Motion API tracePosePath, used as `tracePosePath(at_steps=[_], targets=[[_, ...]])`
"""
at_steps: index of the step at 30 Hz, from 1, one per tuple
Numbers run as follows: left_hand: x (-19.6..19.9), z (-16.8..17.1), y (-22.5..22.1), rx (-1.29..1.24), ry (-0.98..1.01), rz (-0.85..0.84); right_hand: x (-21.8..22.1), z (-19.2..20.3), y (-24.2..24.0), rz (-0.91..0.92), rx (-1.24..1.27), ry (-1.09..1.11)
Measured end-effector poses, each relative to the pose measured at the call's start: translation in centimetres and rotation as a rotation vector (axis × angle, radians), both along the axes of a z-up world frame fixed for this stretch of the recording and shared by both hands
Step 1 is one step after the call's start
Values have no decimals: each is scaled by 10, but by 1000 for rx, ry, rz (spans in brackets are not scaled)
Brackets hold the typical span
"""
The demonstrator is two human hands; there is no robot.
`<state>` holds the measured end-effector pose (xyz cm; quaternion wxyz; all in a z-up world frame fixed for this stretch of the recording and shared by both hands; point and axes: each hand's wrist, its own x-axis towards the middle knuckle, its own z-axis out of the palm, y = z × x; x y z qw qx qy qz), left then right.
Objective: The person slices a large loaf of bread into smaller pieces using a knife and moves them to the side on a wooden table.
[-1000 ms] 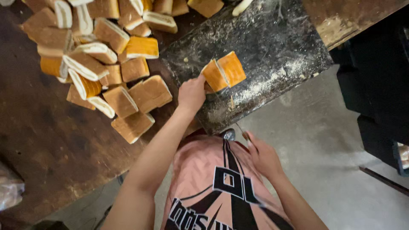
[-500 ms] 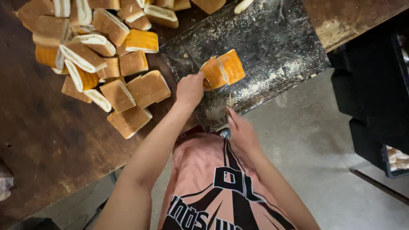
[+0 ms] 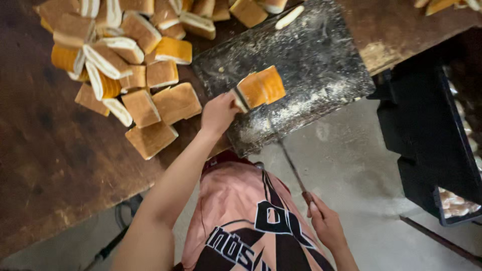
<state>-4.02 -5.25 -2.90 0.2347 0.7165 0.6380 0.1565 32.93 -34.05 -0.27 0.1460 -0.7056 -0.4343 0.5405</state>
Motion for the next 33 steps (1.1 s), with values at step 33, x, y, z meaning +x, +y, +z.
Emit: tracePosePath(at_steps=[33], targets=[[147, 11, 145, -600, -322, -37, 194, -12, 117, -805, 165, 9]])
